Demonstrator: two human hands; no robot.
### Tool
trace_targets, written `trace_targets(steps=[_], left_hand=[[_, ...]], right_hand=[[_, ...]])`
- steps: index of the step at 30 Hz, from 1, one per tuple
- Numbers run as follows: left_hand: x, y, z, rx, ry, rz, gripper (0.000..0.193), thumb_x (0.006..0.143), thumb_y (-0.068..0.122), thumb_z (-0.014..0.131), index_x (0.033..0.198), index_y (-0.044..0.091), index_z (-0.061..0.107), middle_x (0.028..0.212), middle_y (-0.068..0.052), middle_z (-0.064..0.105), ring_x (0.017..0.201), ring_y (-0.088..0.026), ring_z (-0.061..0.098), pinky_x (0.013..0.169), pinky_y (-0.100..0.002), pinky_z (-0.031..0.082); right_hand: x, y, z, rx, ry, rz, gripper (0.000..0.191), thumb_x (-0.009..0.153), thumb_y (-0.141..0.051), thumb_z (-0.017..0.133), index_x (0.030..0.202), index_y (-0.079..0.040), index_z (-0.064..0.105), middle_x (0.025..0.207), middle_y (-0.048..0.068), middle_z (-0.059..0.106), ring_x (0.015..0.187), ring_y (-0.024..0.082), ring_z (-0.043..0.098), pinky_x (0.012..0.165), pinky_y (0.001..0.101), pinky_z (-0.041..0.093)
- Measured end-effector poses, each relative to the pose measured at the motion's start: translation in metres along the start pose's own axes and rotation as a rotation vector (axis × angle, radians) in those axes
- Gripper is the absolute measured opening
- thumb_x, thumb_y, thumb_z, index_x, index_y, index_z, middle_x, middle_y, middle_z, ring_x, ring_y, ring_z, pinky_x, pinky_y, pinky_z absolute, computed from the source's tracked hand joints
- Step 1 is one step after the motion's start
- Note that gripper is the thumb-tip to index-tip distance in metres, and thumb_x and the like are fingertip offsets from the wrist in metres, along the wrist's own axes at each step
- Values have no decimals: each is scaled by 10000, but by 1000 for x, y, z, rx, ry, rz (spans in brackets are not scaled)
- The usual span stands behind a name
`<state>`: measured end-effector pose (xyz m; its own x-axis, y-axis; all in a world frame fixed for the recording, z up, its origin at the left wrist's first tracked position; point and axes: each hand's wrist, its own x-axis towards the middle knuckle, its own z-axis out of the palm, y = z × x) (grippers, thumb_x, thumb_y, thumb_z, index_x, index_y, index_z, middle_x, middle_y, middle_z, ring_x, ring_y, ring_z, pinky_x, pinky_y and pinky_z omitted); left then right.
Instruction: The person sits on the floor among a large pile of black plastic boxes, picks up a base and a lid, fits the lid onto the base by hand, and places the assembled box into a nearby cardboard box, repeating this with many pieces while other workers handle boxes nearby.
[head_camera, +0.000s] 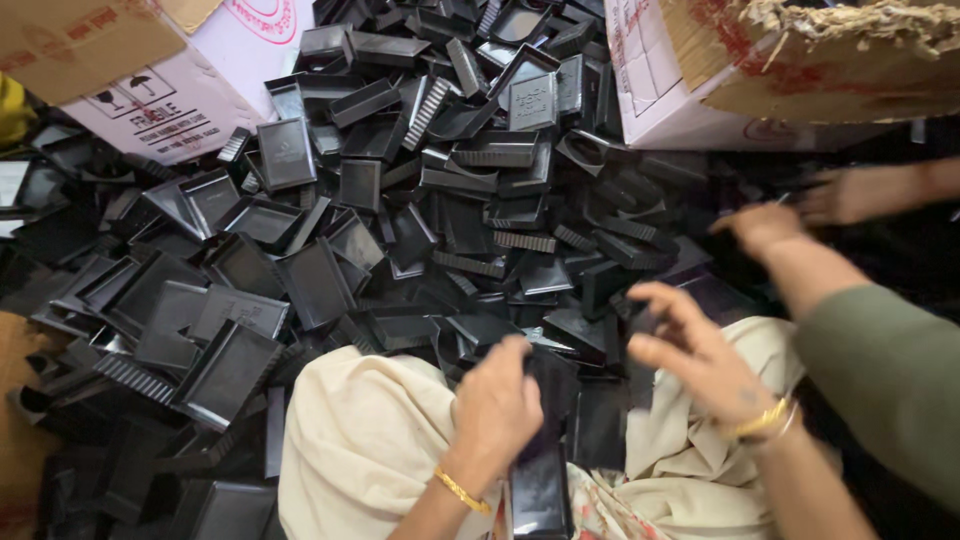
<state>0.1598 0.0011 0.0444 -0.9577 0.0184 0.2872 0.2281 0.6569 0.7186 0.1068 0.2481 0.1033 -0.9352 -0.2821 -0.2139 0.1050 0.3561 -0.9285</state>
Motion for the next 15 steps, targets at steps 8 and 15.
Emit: trace_targets(steps=[8,15], left_hand=[[8,50,-47,-578,22,38,620,786,174,820,1295,7,506,1232,-208,558,1094,-318,610,942,-383,511],[-4,30,-71,-761,-229,140,903,805,228,866,1554,29,401,1446,-131,622,1276,-239,635,1129,-378,478]], right_hand=[[-23,5,67,481,-144,-194,744,920,-115,666,1571,-75,308,1433,91,495,1302,176,489,1080,351,401],[-27,-7,48,1088,-296,-126,825,940,-221,652,1613,-27,216,1456,195,517,1311,275,550,1105,419,427]])
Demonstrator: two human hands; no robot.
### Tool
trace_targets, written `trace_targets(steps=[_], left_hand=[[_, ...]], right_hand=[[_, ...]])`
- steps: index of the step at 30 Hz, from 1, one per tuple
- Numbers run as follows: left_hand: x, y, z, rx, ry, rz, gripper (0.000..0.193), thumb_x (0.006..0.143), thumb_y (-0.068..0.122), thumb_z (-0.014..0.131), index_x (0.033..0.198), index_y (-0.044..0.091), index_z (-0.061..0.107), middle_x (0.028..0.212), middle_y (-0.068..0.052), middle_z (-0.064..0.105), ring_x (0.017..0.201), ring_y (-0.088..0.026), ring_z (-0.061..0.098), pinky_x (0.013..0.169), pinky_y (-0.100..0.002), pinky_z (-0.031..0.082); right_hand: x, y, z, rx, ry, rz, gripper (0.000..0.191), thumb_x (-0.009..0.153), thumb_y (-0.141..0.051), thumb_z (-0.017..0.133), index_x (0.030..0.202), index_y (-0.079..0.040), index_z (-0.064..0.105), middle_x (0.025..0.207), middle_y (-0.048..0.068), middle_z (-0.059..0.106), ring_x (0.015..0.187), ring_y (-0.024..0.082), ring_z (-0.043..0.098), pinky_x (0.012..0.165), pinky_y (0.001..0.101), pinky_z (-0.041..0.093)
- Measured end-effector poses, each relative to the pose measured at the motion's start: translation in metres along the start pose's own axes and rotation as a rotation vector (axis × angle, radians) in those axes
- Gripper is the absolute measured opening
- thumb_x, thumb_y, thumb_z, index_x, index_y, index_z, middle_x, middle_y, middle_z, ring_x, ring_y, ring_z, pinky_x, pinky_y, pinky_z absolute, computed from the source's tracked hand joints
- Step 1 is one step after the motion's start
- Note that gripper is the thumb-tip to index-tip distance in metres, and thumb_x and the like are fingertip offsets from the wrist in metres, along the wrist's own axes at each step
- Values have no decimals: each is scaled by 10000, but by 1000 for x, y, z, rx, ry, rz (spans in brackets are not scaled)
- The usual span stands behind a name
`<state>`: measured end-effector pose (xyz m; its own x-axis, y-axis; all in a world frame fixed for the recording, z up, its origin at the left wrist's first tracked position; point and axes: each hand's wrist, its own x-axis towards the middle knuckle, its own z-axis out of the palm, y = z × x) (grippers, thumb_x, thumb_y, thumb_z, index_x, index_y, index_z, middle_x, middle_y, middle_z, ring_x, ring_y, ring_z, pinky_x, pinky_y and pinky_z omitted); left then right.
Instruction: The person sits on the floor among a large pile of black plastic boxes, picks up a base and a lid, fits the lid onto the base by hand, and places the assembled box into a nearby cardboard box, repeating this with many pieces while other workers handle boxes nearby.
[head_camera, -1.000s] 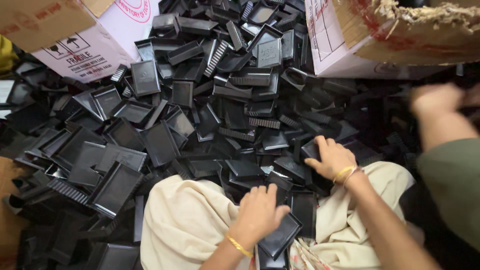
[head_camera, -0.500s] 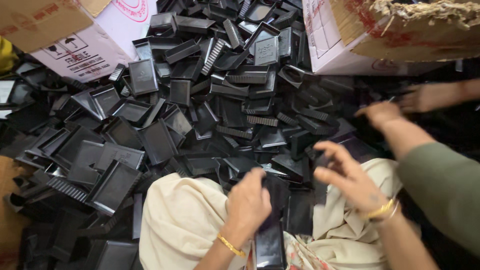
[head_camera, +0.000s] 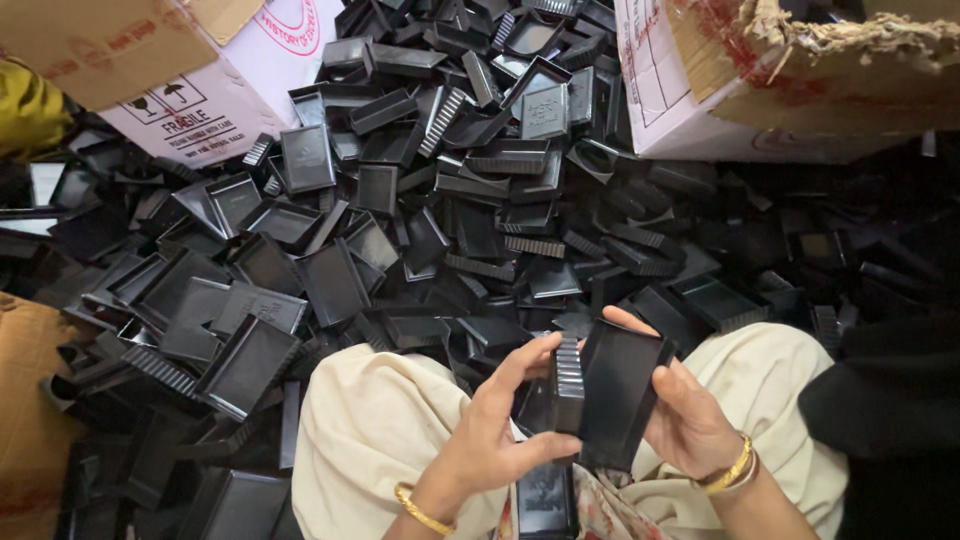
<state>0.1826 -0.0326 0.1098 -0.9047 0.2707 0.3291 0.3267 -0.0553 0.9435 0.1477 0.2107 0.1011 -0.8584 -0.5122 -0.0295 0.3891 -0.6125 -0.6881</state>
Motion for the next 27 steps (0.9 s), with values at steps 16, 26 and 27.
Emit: trace_targets(steps=[16,26,27], left_hand=[[-3,12,17,432,157,406,816,727,281,845,1385,-62,507,1396,-318,503,1239,-443,554,1036,-447,467],[2,-23,6,228,264,23,471,931,107,715,1352,-19,545,1057,-180,737,941,-309,759,827,-356,586],[7,-32,5,221,307,34,470,932,100,709,1351,-26,537,1127,-201,715,981,-322,742,834,-357,584]], right_hand=[[7,4,10,-97,99,-71,799,1012,-267,628,1686,-93,236,1483,193,501,1264,279,585,1018,443,535],[38,-75,-2,-1309,157,-539,398,802,39,723,1195,20,668,1181,78,675,982,146,656,821,265,570],[48,-102,7,-1583,243,-755,308,885,63,696,1191,21,694,1138,76,683,918,140,667,762,261,547]])
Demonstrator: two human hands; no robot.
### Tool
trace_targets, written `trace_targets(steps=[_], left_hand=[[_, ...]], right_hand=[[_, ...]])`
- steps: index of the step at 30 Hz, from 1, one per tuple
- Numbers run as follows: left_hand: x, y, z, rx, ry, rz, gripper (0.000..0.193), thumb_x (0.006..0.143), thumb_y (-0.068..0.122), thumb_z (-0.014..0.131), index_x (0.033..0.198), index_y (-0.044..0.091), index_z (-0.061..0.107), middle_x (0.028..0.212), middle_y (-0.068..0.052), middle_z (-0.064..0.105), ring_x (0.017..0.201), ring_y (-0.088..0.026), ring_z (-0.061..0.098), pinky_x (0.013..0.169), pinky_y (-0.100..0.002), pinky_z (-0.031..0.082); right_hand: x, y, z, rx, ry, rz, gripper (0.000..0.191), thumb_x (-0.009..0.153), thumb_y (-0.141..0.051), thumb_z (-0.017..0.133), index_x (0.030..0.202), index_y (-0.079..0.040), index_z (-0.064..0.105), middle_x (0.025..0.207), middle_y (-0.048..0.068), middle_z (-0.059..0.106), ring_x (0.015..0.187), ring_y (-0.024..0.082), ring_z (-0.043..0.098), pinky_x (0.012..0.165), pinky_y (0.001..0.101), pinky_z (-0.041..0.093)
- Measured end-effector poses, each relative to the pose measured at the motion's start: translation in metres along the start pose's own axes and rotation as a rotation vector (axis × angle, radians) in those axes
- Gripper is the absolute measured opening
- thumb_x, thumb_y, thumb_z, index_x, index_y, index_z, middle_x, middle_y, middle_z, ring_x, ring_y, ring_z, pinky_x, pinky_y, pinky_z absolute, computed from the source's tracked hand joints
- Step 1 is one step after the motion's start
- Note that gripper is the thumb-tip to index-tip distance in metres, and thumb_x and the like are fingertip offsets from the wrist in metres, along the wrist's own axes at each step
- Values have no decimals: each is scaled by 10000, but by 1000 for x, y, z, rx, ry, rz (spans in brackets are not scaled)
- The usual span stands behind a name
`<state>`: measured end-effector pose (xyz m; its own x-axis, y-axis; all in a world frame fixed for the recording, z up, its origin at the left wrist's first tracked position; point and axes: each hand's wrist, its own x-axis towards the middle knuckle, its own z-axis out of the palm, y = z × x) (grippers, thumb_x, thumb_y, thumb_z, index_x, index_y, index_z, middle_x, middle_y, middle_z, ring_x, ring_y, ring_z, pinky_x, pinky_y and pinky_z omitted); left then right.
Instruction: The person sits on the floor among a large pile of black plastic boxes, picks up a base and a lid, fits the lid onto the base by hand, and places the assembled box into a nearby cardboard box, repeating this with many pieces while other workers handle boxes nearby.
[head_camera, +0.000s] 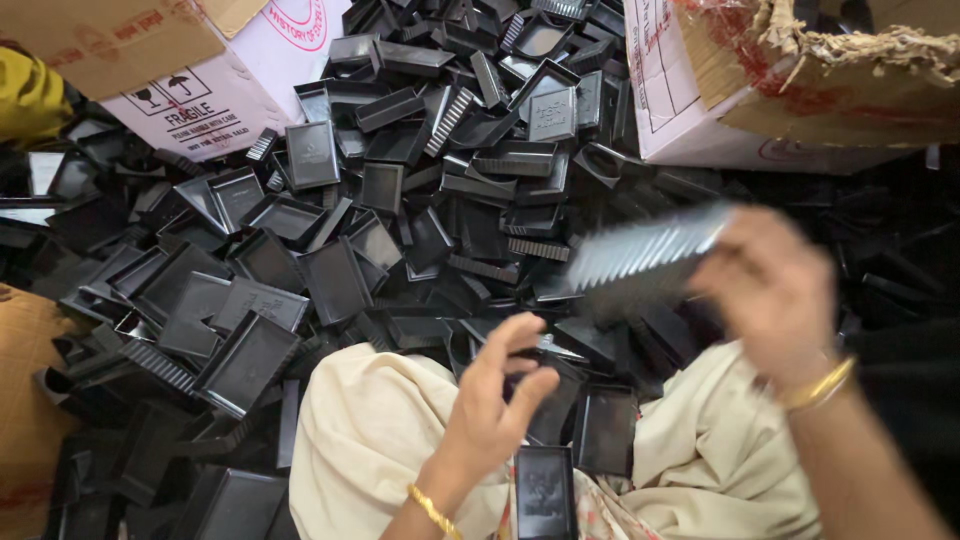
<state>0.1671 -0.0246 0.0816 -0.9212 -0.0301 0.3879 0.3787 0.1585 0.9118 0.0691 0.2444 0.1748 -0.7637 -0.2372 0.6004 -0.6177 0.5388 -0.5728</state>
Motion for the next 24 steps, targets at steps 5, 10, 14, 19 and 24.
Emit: trace_targets(steps=[5,10,14,19,24], left_hand=[[0,-43,35,337,-111,-189,373,933,227,748,1215,18,624,1034,-176,723,949,-320,725,825,-397,579],[-24,-73,80,692,-424,-186,788,684,270,850,1278,-79,467,977,-248,623,954,-440,615,792,-535,502],[-28,-87,79,641,-448,-235,648,728,166,785,1284,12,491,1088,-248,587,1015,-442,597,818,-512,514],[-19,-85,49,487,-409,-353,494,773,131,718,1235,76,553,1112,-166,614,1035,-400,606,890,-497,510],[-2,-80,51,819,-302,-23,255,751,223,785,910,73,654,1013,-147,603,1004,-352,610,788,-468,514]], right_hand=[[82,20,-22,547,281,121,582,992,0,734,1419,-100,353,1193,-37,586,989,89,568,898,237,554],[14,52,42,-109,-511,295,345,808,-297,766,1052,-59,717,1028,95,722,969,235,716,869,364,556],[-38,65,108,-305,-864,126,415,835,-312,756,1133,-47,642,1150,149,649,1080,351,606,924,425,513],[-43,63,140,-536,-937,148,547,760,-323,812,1160,-38,573,1186,158,607,1143,377,529,975,430,480],[-39,60,129,-411,-815,263,612,643,-336,880,1111,-71,587,1150,150,607,1125,358,533,971,403,487]])
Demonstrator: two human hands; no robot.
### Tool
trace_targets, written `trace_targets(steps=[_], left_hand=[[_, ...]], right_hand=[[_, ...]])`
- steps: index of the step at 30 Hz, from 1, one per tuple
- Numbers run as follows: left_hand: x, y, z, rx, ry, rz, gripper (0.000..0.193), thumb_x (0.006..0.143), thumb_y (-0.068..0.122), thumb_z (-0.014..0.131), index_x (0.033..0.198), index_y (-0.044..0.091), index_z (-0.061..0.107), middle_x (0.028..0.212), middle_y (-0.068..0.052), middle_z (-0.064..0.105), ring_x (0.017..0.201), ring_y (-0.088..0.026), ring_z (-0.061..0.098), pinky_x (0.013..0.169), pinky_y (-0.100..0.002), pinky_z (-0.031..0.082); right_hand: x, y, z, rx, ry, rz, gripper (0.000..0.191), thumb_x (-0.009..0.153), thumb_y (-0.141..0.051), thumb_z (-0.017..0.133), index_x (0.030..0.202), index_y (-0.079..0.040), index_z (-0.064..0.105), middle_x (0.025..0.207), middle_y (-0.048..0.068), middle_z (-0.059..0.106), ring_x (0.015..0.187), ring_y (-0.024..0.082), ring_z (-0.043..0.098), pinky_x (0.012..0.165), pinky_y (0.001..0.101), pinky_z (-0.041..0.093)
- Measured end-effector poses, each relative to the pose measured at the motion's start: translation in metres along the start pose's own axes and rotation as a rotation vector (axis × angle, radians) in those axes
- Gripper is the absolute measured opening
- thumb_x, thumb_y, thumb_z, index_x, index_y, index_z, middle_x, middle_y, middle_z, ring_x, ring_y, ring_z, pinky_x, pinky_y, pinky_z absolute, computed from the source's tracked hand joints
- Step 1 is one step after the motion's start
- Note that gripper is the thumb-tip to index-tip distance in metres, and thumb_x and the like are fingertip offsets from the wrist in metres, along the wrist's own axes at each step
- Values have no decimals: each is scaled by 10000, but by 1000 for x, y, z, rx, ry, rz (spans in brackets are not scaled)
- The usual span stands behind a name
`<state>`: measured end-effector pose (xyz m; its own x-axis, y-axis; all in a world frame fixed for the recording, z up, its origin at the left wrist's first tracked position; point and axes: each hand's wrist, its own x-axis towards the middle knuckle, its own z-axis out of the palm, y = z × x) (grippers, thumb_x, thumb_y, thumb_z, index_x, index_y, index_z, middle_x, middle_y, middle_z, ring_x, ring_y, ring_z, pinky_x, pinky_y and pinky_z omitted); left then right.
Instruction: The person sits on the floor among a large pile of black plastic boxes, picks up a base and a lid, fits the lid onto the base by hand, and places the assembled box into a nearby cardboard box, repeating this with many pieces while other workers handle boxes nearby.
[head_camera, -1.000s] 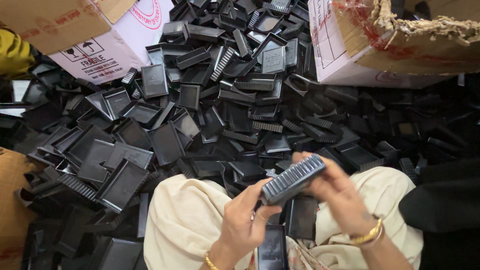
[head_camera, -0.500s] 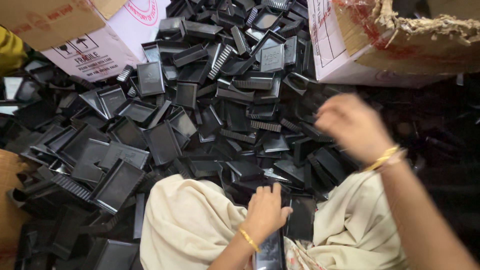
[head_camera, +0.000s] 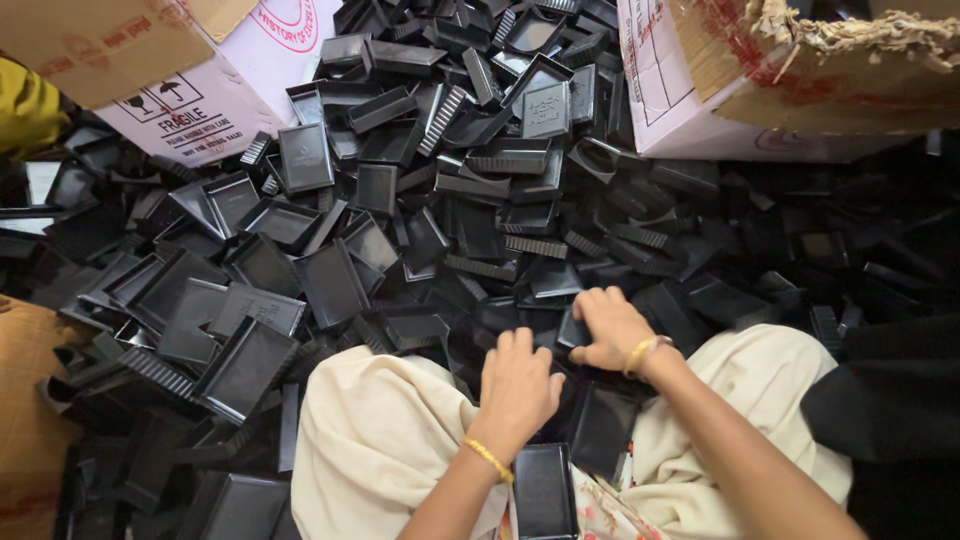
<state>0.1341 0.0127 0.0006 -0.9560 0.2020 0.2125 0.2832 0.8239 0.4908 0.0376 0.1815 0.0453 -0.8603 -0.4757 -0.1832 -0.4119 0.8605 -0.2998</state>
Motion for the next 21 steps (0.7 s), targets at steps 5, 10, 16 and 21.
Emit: trace_targets(steps=[5,10,16,21], left_hand=[[27,-7,14,153,-186,91,222,778,150,738,996,126,706,1060,-72,625,1066,-289,592,841,-415,501],[25,-3,31,233,-245,289,390,628,138,766,1016,183,758,1077,-62,618,1024,-304,569,837,-523,397],[20,-13,36,357,-421,351,330,777,169,697,1100,218,743,1027,-6,672,1057,-245,595,981,-546,340],[21,11,52,656,-372,292,326,925,225,548,1198,155,711,897,-76,731,939,-294,632,930,-545,324]], right_hand=[[-28,19,-24,459,360,95,904,617,-241,912,1364,-70,434,1146,161,565,1067,287,571,946,387,490],[-59,43,-43,982,339,71,801,724,-91,816,1409,-117,401,1194,43,553,1061,156,594,916,327,518],[-79,46,-39,1089,335,41,722,784,-25,767,1420,-120,439,1199,20,549,1089,121,568,916,284,510],[-81,36,-35,1123,301,69,750,776,-5,784,1435,-122,445,1151,11,480,994,111,537,808,276,517]])
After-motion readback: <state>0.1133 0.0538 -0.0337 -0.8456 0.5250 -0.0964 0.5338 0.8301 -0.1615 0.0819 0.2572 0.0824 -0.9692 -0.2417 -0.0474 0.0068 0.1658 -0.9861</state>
